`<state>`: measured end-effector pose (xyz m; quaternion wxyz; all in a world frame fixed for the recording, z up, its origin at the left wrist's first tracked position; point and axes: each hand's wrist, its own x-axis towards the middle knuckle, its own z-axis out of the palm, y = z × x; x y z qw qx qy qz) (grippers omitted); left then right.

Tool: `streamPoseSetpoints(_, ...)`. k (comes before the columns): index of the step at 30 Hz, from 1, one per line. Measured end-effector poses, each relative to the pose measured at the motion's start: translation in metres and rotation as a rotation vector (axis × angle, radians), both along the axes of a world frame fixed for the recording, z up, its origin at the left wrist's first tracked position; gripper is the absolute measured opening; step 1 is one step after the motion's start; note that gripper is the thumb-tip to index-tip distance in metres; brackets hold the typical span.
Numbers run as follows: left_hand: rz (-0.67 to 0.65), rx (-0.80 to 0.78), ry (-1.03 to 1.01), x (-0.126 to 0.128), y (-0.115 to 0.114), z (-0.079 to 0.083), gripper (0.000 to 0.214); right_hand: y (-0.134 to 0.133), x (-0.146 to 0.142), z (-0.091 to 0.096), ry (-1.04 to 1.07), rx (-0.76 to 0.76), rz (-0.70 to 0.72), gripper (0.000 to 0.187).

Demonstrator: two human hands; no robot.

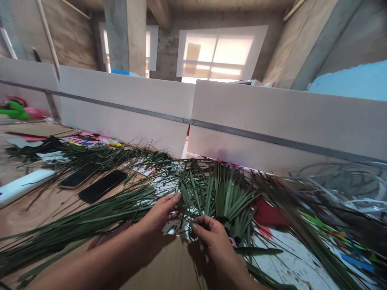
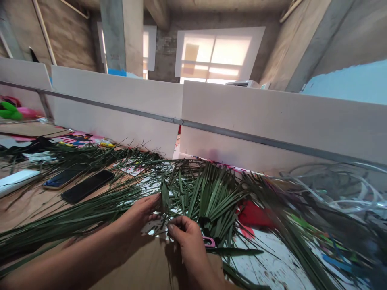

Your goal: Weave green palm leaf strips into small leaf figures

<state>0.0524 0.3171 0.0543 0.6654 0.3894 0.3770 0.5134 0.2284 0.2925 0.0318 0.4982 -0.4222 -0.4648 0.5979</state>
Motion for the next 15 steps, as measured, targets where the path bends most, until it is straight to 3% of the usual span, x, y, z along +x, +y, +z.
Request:
streamPoseSetpoints(5,-0.058,-0.041,0.011,0.006,-0.003,-0.008,0.050,0.003,0.002,0.001,0.062,-0.017,0.008,0.038)
streamPoseSetpoints(10,-0.116,-0.220,0.012,0.018,-0.018,-0.011,0.054,0.000,-0.002,0.002,0.255,-0.074,0.025,0.035)
streamPoseSetpoints(15,-0.038,-0.279,-0.035,0.022,-0.033,-0.010,0.043,0.001,-0.005,-0.003,0.351,-0.100,0.020,0.035)
